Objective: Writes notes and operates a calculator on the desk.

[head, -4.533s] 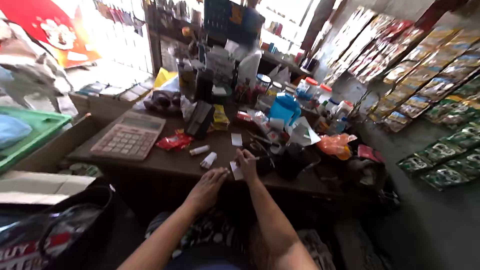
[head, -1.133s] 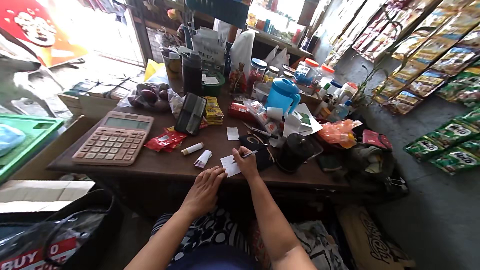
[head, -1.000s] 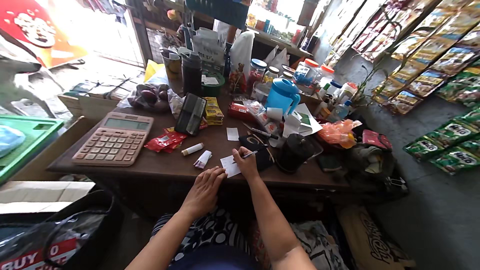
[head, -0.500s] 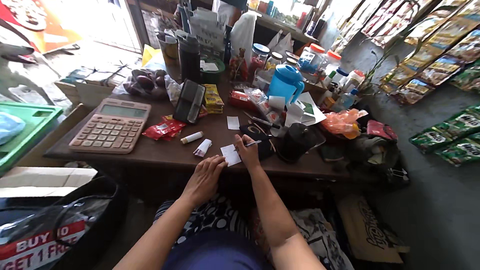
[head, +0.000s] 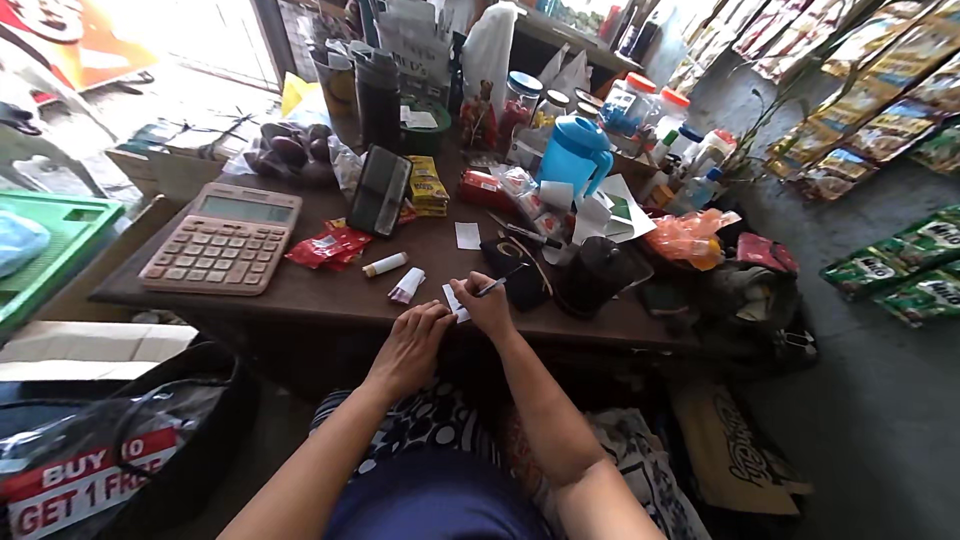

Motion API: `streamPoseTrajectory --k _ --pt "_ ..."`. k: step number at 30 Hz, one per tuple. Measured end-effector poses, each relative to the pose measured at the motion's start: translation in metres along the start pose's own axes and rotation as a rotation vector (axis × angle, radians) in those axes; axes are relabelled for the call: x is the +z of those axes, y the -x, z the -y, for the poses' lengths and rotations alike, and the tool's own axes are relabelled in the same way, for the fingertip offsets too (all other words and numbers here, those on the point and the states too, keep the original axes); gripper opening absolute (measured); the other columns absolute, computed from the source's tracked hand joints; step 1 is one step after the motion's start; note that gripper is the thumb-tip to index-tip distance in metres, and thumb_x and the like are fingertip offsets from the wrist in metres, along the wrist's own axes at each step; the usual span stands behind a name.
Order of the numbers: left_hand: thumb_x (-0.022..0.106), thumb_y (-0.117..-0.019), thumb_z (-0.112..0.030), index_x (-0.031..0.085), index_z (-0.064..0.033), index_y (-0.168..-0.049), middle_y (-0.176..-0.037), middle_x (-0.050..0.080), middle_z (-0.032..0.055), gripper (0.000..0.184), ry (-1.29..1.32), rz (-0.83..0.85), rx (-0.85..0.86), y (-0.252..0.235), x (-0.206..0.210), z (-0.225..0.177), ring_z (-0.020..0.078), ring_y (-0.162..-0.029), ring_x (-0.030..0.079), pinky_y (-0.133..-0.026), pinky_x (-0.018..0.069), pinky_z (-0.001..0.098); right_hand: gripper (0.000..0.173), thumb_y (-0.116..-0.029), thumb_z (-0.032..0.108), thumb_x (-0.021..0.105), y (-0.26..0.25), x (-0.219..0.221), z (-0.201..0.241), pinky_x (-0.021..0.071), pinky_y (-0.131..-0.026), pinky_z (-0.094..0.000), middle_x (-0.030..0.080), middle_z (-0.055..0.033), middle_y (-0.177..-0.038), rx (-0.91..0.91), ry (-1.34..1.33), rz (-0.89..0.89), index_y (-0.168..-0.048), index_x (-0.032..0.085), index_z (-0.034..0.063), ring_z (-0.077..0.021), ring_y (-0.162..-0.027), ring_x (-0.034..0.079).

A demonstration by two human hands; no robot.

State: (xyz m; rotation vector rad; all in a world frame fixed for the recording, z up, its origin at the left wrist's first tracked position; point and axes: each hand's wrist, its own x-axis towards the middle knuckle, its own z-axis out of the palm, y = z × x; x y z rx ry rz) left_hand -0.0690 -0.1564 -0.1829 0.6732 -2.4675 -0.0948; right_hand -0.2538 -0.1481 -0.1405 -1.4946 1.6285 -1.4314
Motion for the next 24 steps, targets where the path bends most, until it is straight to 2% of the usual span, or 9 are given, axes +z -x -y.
streamPoseTrajectory --k 4,9,14,18,24 --pt "0.068 -0.0738 -0.002 0.060 -0.0108 -0.133 -0.133 0.062 0.0109 0.060 -0.011 0.002 -0.004 -0.0003 0.0001 -0.0005 0.0320 -0.131 0.056 -0.108 0.0431 0.0503 0.032 -0.0934 0.011 0.073 -0.0001 0.0004 -0.0020 0.0441 -0.055 -0.0248 0.052 -0.0001 -0.059 -0.024 -0.020 0.020 -0.068 0.054 0.0034 -0.0063 -0.054 0.049" --pt "0.074 -0.0725 0.000 0.060 -0.0106 -0.135 -0.135 0.062 0.0133 0.065 0.038 0.060 -0.038 -0.0018 -0.0052 -0.0029 0.0348 -0.133 0.054 -0.109 0.0421 0.0539 0.029 -0.0927 0.008 0.071 0.0013 -0.0007 -0.0004 0.0449 -0.056 -0.0258 0.052 -0.0015 -0.062 -0.061 0.009 0.047 -0.070 0.055 0.0017 -0.0074 -0.057 0.050" --pt "0.070 -0.0727 -0.005 0.062 -0.0100 -0.130 -0.132 0.063 0.0116 0.059 -0.004 -0.010 0.007 0.0007 0.0016 -0.0032 0.0324 -0.131 0.055 -0.110 0.0413 0.0508 0.030 -0.0921 0.007 0.071 0.0012 0.0003 -0.0033 0.0439 -0.054 -0.0245 0.051 -0.0006 -0.060 -0.072 -0.011 0.025 -0.068 0.053 0.0038 -0.0067 -0.054 0.049" --pt "0.070 -0.0762 -0.002 0.060 -0.0104 -0.133 -0.135 0.062 0.0117 0.058 0.000 0.034 -0.012 -0.0003 -0.0010 -0.0013 0.0318 -0.133 0.054 -0.111 0.0411 0.0506 0.029 -0.0912 0.004 0.072 0.0009 0.0008 -0.0045 0.0434 -0.053 -0.0230 0.051 -0.0005 -0.059 -0.079 -0.031 0.025 -0.068 0.054 0.0034 -0.0062 -0.054 0.049" --pt "0.068 -0.0756 -0.003 0.060 -0.0112 -0.133 -0.134 0.062 0.0103 0.059 -0.010 0.019 0.002 0.0004 0.0015 0.0007 0.0309 -0.134 0.053 -0.111 0.0406 0.0495 0.031 -0.0901 0.001 0.070 0.0015 0.0018 -0.0051 0.0411 -0.051 -0.0232 0.048 -0.0006 -0.059 -0.099 -0.017 0.006 -0.066 0.050 0.0043 -0.0068 -0.053 0.046"
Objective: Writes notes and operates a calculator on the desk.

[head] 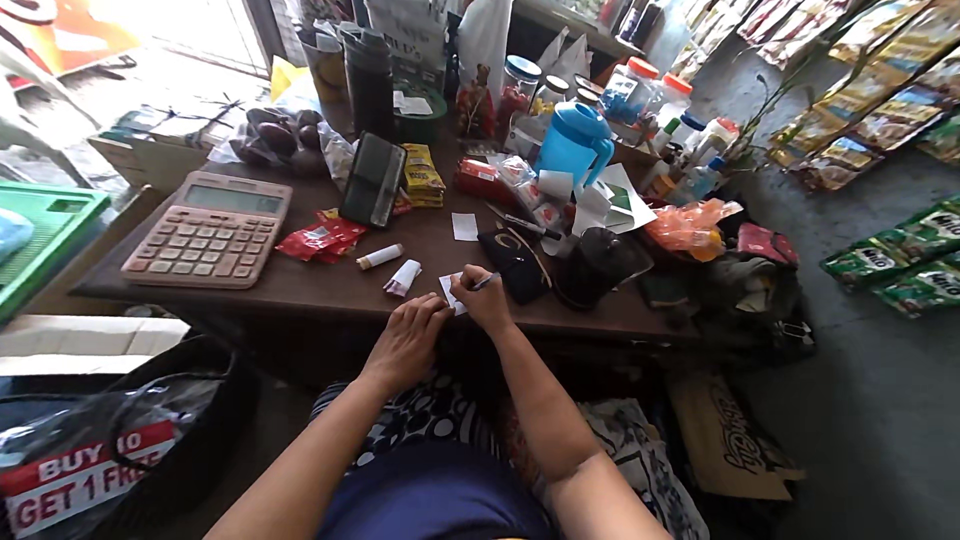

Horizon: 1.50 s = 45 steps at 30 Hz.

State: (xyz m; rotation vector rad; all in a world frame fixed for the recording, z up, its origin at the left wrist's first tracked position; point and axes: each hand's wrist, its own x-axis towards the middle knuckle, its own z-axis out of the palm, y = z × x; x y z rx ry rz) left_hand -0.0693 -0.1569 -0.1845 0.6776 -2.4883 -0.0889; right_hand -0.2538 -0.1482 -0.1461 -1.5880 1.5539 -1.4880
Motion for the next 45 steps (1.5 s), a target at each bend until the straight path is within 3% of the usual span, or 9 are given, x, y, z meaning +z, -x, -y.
streamPoseTrajectory --k 19,24,28,35,45 --pt "0.071 -0.0727 0.000 0.060 -0.0103 -0.134 -0.136 0.061 0.0118 0.063 0.040 0.015 0.000 0.000 -0.002 0.000 0.0326 -0.136 0.052 -0.112 0.0397 0.0516 0.028 -0.0892 0.000 0.067 0.000 0.000 -0.002 0.0413 -0.052 -0.0238 0.049 -0.0004 -0.060 -0.042 0.058 -0.022 -0.066 0.052 0.0045 -0.0066 -0.054 0.047" --pt "0.070 -0.0731 -0.002 0.060 -0.0079 -0.134 -0.144 0.056 0.0123 0.062 0.025 -0.001 0.035 0.000 0.000 0.001 0.0322 -0.137 0.051 -0.110 0.0402 0.0514 0.033 -0.0930 0.005 0.064 0.001 -0.002 0.000 0.0380 -0.049 -0.0198 0.044 0.0044 -0.056 0.027 -0.038 -0.176 -0.065 0.048 0.0084 -0.0026 -0.050 0.042" --pt "0.069 -0.0750 0.001 0.060 -0.0089 -0.133 -0.147 0.055 0.0087 0.060 0.030 0.013 0.013 0.000 0.001 0.000 0.0300 -0.138 0.050 -0.111 0.0396 0.0507 0.032 -0.0959 0.005 0.063 -0.006 -0.014 -0.002 0.0412 -0.052 -0.0224 0.046 0.0019 -0.058 0.136 -0.074 -0.092 -0.068 0.048 0.0065 -0.0051 -0.052 0.045" --pt "0.069 -0.0763 0.003 0.061 -0.0082 -0.131 -0.146 0.057 0.0088 0.056 0.011 0.015 0.019 0.000 0.000 -0.003 0.0296 -0.138 0.051 -0.111 0.0395 0.0507 0.029 -0.0922 0.007 0.071 0.001 -0.013 -0.002 0.0423 -0.051 -0.0226 0.051 0.0007 -0.059 0.063 0.013 -0.029 -0.068 0.055 0.0045 -0.0047 -0.052 0.048" --pt "0.070 -0.0737 0.004 0.059 -0.0030 -0.132 -0.147 0.055 0.0146 0.059 0.077 0.006 0.049 0.001 0.000 -0.001 0.0361 -0.139 0.048 -0.111 0.0377 0.0539 0.029 -0.0928 0.008 0.065 -0.001 -0.014 -0.006 0.0416 -0.055 -0.0233 0.049 0.0015 -0.062 -0.024 0.077 -0.051 -0.068 0.052 0.0051 -0.0046 -0.056 0.047"
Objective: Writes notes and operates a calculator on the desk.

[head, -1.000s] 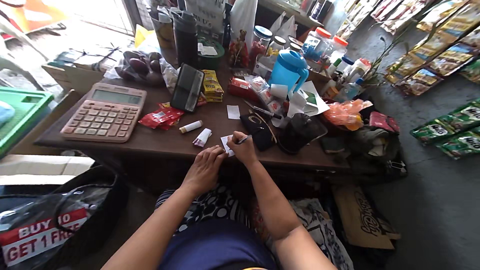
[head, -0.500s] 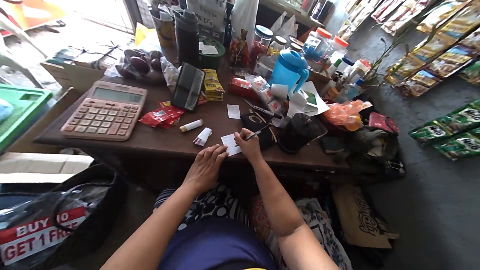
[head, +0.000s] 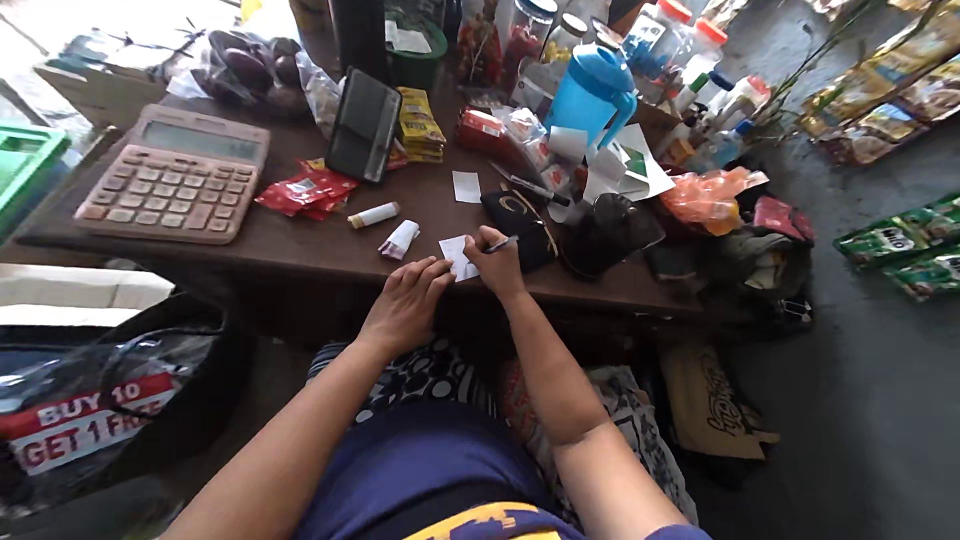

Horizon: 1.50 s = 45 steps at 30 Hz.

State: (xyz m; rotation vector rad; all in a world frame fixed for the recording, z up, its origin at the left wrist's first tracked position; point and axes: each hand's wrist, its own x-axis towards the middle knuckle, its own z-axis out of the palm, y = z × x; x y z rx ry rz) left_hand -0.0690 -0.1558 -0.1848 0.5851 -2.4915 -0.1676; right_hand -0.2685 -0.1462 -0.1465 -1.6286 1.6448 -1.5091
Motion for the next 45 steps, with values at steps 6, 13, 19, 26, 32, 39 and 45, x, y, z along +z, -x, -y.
streamPoseTrajectory --k 6,13,19,26,32,39,45 --pt "0.059 -0.0844 -0.003 0.057 -0.0037 -0.134 -0.148 0.053 0.0149 0.050 -0.018 -0.016 0.006 0.002 0.002 0.000 0.0372 -0.139 0.046 -0.112 0.0356 0.0542 0.030 -0.0918 0.005 0.064 0.000 0.000 0.001 0.0382 -0.052 -0.0217 0.046 0.0028 -0.059 -0.020 0.024 -0.013 -0.066 0.050 0.0068 -0.0037 -0.054 0.044" --pt "0.058 -0.0838 -0.002 0.056 -0.0054 -0.135 -0.147 0.054 0.0148 0.051 -0.058 -0.004 0.001 -0.001 -0.001 -0.003 0.0368 -0.138 0.048 -0.111 0.0358 0.0524 0.031 -0.0916 0.005 0.063 -0.001 0.001 0.000 0.0372 -0.052 -0.0226 0.043 0.0030 -0.059 -0.046 0.069 -0.043 -0.065 0.048 0.0074 -0.0045 -0.053 0.042" --pt "0.056 -0.0858 -0.001 0.055 -0.0056 -0.136 -0.147 0.054 0.0151 0.050 -0.052 -0.003 -0.006 -0.001 -0.001 -0.002 0.0372 -0.137 0.048 -0.112 0.0355 0.0524 0.032 -0.0919 0.003 0.063 0.000 0.002 -0.002 0.0375 -0.052 -0.0207 0.044 0.0039 -0.059 -0.069 -0.010 -0.043 -0.064 0.048 0.0085 -0.0031 -0.053 0.042" --pt "0.061 -0.0819 -0.001 0.056 -0.0052 -0.135 -0.148 0.053 0.0147 0.054 -0.039 0.022 -0.022 -0.003 -0.004 -0.004 0.0370 -0.139 0.047 -0.112 0.0351 0.0523 0.027 -0.0896 0.003 0.063 0.001 0.003 0.002 0.0393 -0.053 -0.0248 0.047 -0.0004 -0.060 -0.090 0.169 -0.100 -0.065 0.052 0.0040 -0.0069 -0.055 0.045" --pt "0.066 -0.0785 0.002 0.056 -0.0064 -0.136 -0.149 0.053 0.0138 0.059 -0.009 0.032 -0.038 -0.003 -0.003 -0.004 0.0370 -0.140 0.046 -0.113 0.0352 0.0539 0.031 -0.0930 0.005 0.060 -0.001 -0.001 -0.002 0.0393 -0.053 -0.0186 0.043 0.0063 -0.059 0.001 -0.048 -0.139 -0.066 0.047 0.0101 -0.0009 -0.053 0.042" --pt "0.063 -0.0850 -0.001 0.059 -0.0071 -0.137 -0.150 0.053 0.0112 0.053 -0.045 -0.014 -0.025 0.002 0.005 -0.001 0.0327 -0.142 0.045 -0.115 0.0346 0.0510 0.037 -0.1059 0.030 0.055 0.005 -0.004 0.008 0.0428 -0.050 -0.0167 0.053 0.0061 -0.062 0.092 -0.202 -0.188 -0.073 0.052 0.0141 -0.0008 -0.052 0.049" --pt "0.071 -0.0814 0.001 0.058 -0.0080 -0.140 -0.151 0.052 0.0101 0.060 -0.019 0.044 -0.043 0.002 0.000 -0.002 0.0306 -0.143 0.044 -0.118 0.0331 0.0471 0.034 -0.1112 0.032 0.043 0.008 -0.001 0.008 0.0529 -0.049 -0.0183 0.071 0.0024 -0.080 0.097 -0.201 -0.206 -0.092 0.060 0.0085 -0.0026 -0.054 0.062"
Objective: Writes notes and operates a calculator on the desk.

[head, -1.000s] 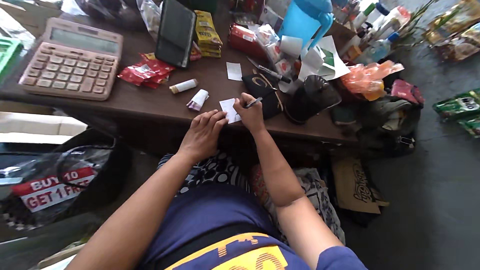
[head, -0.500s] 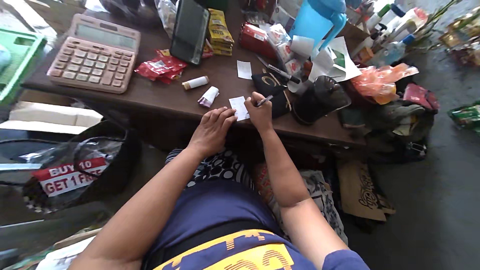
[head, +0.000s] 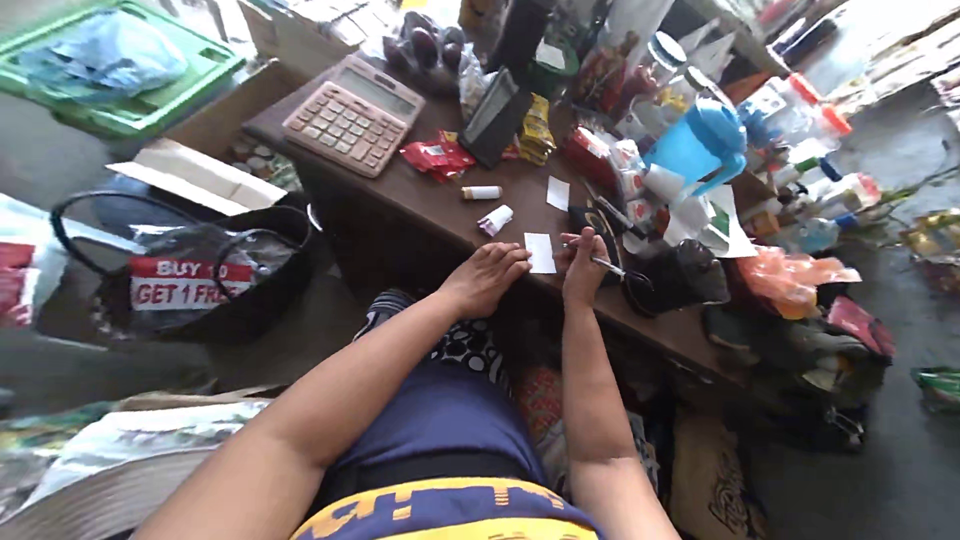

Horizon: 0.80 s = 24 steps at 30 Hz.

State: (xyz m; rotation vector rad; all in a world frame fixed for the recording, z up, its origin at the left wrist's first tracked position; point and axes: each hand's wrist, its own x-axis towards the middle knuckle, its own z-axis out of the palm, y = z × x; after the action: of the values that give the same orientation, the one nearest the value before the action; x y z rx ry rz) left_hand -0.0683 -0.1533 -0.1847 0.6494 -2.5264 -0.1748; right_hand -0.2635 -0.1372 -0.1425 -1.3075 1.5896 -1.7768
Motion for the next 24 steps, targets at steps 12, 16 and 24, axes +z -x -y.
streamPoseTrajectory --k 12,16,24 --pt "0.074 -0.0788 -0.003 0.056 -0.0087 -0.143 -0.155 0.049 0.0089 0.067 -0.009 0.021 0.024 -0.002 0.002 0.001 0.0281 -0.146 0.040 -0.121 0.0286 0.0436 0.025 -0.1064 0.008 0.049 0.044 0.004 -0.009 0.0611 -0.086 -0.0384 0.072 -0.0165 -0.110 -0.462 0.690 0.025 -0.124 0.061 -0.0046 -0.0242 -0.098 0.073" --pt "0.068 -0.0834 0.000 0.055 -0.0062 -0.143 -0.155 0.048 0.0108 0.061 0.026 -0.012 0.049 -0.001 0.006 0.003 0.0291 -0.147 0.039 -0.121 0.0279 0.0443 0.021 -0.1004 0.008 0.059 0.053 0.007 -0.013 0.0605 -0.083 -0.0423 0.072 -0.0180 -0.101 -0.539 0.873 0.007 -0.113 0.069 -0.0044 -0.0300 -0.092 0.073" --pt "0.070 -0.0824 0.000 0.049 -0.0103 -0.151 -0.158 0.045 0.0098 0.072 -0.004 0.017 0.040 0.000 0.010 0.003 0.0290 -0.148 0.036 -0.122 0.0262 0.0449 0.019 -0.1025 0.009 0.058 0.047 0.002 -0.005 0.0584 -0.083 -0.0276 0.073 -0.0117 -0.097 -0.387 0.609 -0.042 -0.115 0.062 -0.0047 -0.0132 -0.088 0.071"
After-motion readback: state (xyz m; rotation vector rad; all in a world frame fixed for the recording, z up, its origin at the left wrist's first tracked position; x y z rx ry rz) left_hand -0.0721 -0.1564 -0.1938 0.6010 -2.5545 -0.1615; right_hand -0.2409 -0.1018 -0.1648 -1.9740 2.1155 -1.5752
